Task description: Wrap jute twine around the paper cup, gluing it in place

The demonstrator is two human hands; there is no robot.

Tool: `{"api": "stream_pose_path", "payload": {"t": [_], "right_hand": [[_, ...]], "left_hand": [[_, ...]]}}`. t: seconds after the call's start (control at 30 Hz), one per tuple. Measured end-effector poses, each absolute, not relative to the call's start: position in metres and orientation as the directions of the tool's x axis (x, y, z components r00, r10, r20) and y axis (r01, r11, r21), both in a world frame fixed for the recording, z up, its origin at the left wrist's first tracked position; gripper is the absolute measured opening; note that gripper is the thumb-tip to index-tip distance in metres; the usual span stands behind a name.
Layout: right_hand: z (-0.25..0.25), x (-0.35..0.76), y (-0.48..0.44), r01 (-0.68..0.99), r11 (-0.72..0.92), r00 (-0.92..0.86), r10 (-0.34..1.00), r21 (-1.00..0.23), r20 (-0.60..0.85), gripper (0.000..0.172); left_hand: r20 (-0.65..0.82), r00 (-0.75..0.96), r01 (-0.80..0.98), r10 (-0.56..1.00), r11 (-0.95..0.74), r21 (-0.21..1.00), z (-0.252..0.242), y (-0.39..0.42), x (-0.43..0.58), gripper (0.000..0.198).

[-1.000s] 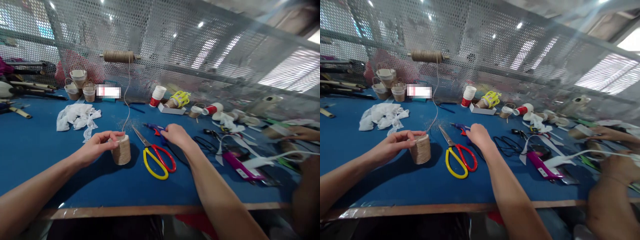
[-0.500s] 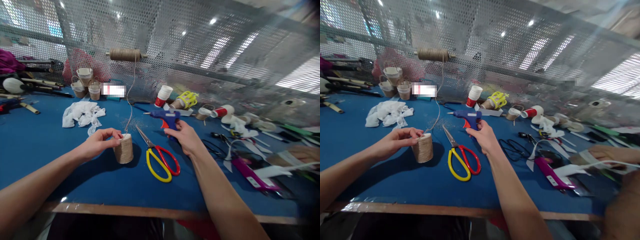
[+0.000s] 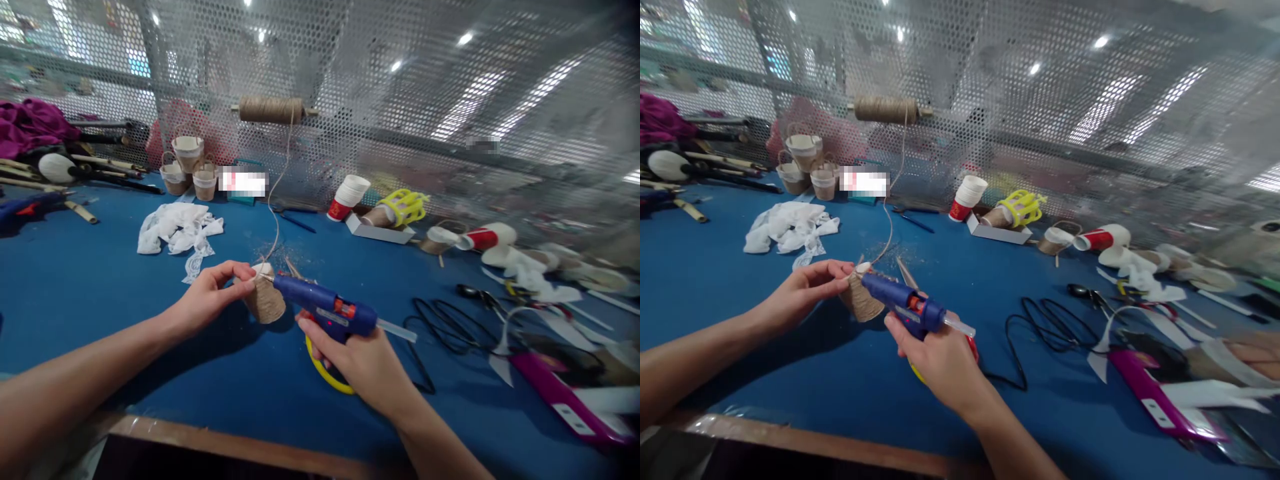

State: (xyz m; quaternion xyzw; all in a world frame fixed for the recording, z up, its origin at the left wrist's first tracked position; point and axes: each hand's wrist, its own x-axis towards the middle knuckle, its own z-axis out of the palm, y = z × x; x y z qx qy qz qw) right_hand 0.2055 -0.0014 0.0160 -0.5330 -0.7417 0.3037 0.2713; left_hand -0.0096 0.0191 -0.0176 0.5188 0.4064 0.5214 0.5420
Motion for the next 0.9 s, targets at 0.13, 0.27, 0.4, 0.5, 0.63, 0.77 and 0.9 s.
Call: {"api": "stream_pose_path", "payload": {"t": [0.13, 0.27, 0.4, 0.5, 0.63, 0.77, 0.9], "right_hand": [[0.0151, 0.2073, -0.0024, 0.679, 0.256, -0.278, 0.957, -0.687, 0.083, 0.026], [0.0152, 0.2071, -0.0032, 0.66, 0.383, -0.338, 0.92, -0.646, 0.199, 0.019], [0.0136, 0.2069, -0.0045, 0.667, 0.486, -0.382, 0.874, -0.565, 0.3, 0.022], [0.0125, 0.2082, -0.0052, 0.698, 0.468, -0.367, 0.884, -0.541, 0.291, 0.026], [0.0119, 0.2089, -0.0056, 0.738, 0.403, -0.313, 0.915, -0.541, 0.255, 0.027], [0.0122, 0.2059, -0.0075, 0.729, 0.429, -0.335, 0.903, -0.534, 0.268, 0.025], [0.0142, 0.204, -0.0073, 0.733, 0.443, -0.357, 0.896, -0.516, 0.263, 0.027]], "left_hand": [[0.112, 0.109, -0.065, 0.988, -0.106, 0.992, -0.0137, 0.0179, -0.0098, 0.012], [0.123, 0.102, -0.016, 0.987, -0.122, 0.992, -0.0117, 0.0171, -0.0109, 0.011], [0.14, 0.102, -0.002, 0.985, -0.14, 0.99, -0.0132, 0.0171, -0.0112, 0.012], [0.141, 0.102, -0.007, 0.985, -0.141, 0.99, -0.0144, 0.0176, -0.0112, 0.012], [0.128, 0.097, -0.033, 0.987, -0.125, 0.992, -0.0129, 0.0179, -0.0112, 0.015], [0.13, 0.106, -0.022, 0.986, -0.128, 0.991, -0.0112, 0.0176, -0.0113, 0.015], [0.144, 0.119, -0.029, 0.982, -0.141, 0.99, -0.0136, 0.0183, -0.0122, 0.014]]}}
